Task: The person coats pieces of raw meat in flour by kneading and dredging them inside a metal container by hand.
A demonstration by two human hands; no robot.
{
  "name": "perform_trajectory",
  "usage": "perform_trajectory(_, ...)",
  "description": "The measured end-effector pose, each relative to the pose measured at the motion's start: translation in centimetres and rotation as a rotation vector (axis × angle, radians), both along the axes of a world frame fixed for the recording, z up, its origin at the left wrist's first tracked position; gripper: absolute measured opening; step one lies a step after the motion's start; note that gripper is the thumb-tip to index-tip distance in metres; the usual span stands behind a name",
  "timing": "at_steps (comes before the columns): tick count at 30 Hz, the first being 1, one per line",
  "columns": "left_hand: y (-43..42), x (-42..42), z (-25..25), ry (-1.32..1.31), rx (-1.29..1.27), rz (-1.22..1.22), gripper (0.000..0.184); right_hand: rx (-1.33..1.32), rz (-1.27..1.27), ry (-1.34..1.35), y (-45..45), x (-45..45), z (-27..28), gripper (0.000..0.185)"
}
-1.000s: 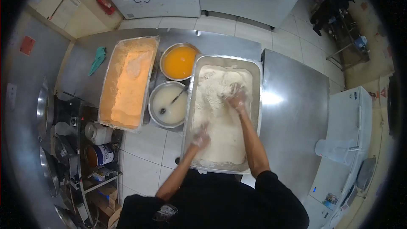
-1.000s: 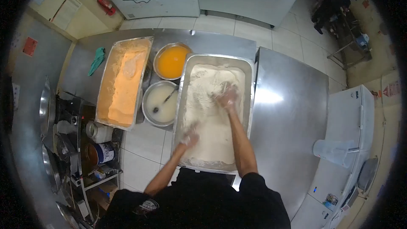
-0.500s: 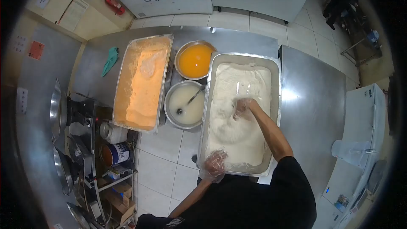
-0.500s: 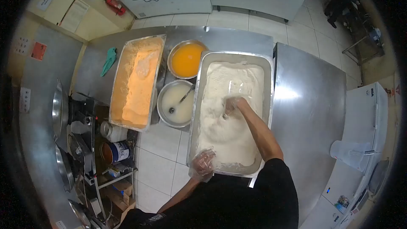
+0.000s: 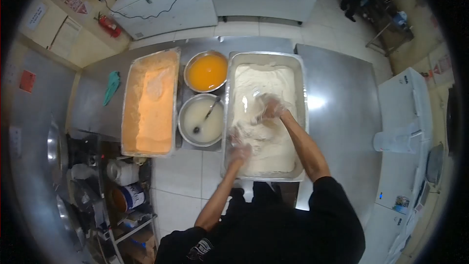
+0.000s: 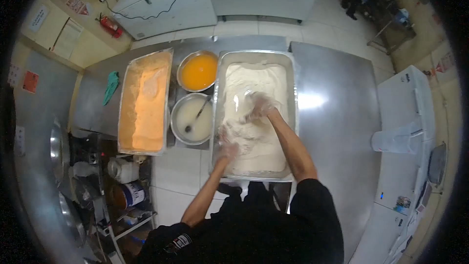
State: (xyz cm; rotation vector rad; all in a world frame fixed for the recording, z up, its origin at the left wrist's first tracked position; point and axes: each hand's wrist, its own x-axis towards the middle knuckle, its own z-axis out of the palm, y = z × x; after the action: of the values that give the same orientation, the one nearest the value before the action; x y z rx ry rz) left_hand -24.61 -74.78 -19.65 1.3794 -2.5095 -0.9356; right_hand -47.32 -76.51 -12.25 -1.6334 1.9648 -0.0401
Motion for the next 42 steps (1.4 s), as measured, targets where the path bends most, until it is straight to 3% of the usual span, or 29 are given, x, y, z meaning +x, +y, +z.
perform_trajectory(1, -0.4, -1.0, -2.1, 0.030, 0.012, -0.007, 0.055, -0.114, -0.114, 0.137, 1.3, -0.5, -0.5, 0.061)
perform_trajectory(2, -1.0, -1.9, -4.9, 0.083, -0.157, -0.014, 0.047, -0.218, -0.237, 0.254, 2.6, -1.0, -1.1, 0.061)
perform_trajectory(3, -1.5, -2.3, -7.9, 0.129, -0.325, -0.015, 0.039, -0.146, -0.362, 0.311, 4.7, 0.2, -5.1, 0.067)
perform_trajectory(6, -3.1, -5.7, -10.0, 0.241, -0.672, 0.021, 0.025, -0.469, -0.715, -0.037, 8.4, 3.2, -11.6, 0.071)
perform_trajectory(7, -3.1, -6.1, -9.7, -0.448, -0.530, -0.324, 0.034, -0.598, -0.770, -0.175, 9.0, 3.5, -12.4, 0.070)
perform_trajectory(8, -3.1, -6.5, -9.1, -0.904, -0.328, -0.834, 0.045, -0.554, -0.841, -0.414, 9.1, 3.9, -12.7, 0.067)
perform_trajectory(9, -3.4, -6.2, -8.5, -0.894, -0.167, -0.889, 0.044, -0.504, -0.913, -0.664, 9.2, 4.8, -13.0, 0.065)
perform_trajectory(12, -4.8, -5.5, -7.5, -0.483, -0.006, -0.546, 0.040, -0.344, -1.068, -1.424, 7.6, 5.1, -12.8, 0.058)
perform_trajectory(14, -6.9, -5.1, -6.5, -0.271, 0.145, -0.469, 0.039, -0.417, -1.048, -1.347, 7.6, 4.0, -10.9, 0.052)
perform_trajectory(16, -8.4, -3.9, -4.9, -0.159, 0.288, -0.450, 0.037, -0.405, -0.908, -1.014, 9.7, 3.4, -8.2, 0.053)
perform_trajectory(17, -8.2, -3.0, -4.6, -0.154, 0.314, -0.455, 0.036, -0.301, -0.674, -0.807, 11.5, 4.5, -2.6, 0.054)
perform_trajectory(18, -7.1, -1.8, -4.3, -0.177, 0.308, -0.476, 0.035, -0.282, -0.581, -0.651, 12.7, 4.8, -1.5, 0.054)
perform_trajectory(22, 0.7, 1.0, -6.0, -0.397, 0.114, -0.494, 0.031, -0.413, -0.645, -0.022, 15.1, 11.0, -9.6, 0.053)
perform_trajectory(24, 0.8, -0.3, -7.0, -0.355, 0.161, -0.433, 0.030, -0.534, -0.664, -0.079, 14.0, 11.5, -12.0, 0.053)
perform_trajectory(28, -3.5, -2.0, -7.6, -0.079, 0.437, -0.332, 0.027, -0.625, -0.546, -0.640, 10.7, 7.2, -11.4, 0.054)
perform_trajectory(30, -4.5, -2.5, -6.7, -0.001, 0.507, -0.305, 0.026, -0.500, -0.873, -0.842, 9.9, 5.3, -10.6, 0.030)
perform_trajectory(31, -4.5, -2.2, -6.2, 0.016, 0.534, -0.299, 0.025, -0.493, -0.876, -0.848, 11.0, 4.7, -10.2, 0.030)
perform_trajectory(33, -4.1, -0.5, -5.3, -0.019, 0.568, -0.331, 0.024, -0.508, -0.860, -1.275, 14.1, 3.1, -9.4, 0.011)
perform_trajectory(34, -3.1, 0.6, -4.8, -0.065, 0.550, -0.356, 0.024, -0.456, -0.808, -1.207, 15.3, 3.4, -9.4, 0.012)
perform_trajectory(37, 1.4, 1.6, -5.7, -0.191, 0.412, -0.367, 0.023, -0.240, -0.735, -0.540, 16.8, 7.1, -14.6, 0.018)
perform_trajectory(38, 2.0, 0.6, -6.4, -0.194, 0.383, -0.336, 0.023, -0.165, -0.752, -0.476, 16.0, 8.1, -15.9, 0.022)
perform_trajectory(40, 0.4, -1.8, -7.6, -0.122, 0.419, -0.267, 0.023, 0.058, -0.772, -0.424, 13.4, 9.2, -13.4, 0.027)
perform_trajectory(41, -1.0, -2.7, -7.7, -0.074, 0.434, -0.246, 0.023, -0.363, -0.725, -0.269, 12.6, 8.5, -16.3, 0.022)
perform_trajectory(42, -2.3, -3.4, -7.5, -0.025, 0.433, -0.235, 0.023, -0.579, -0.500, 0.020, 12.0, 6.5, -17.5, 0.022)
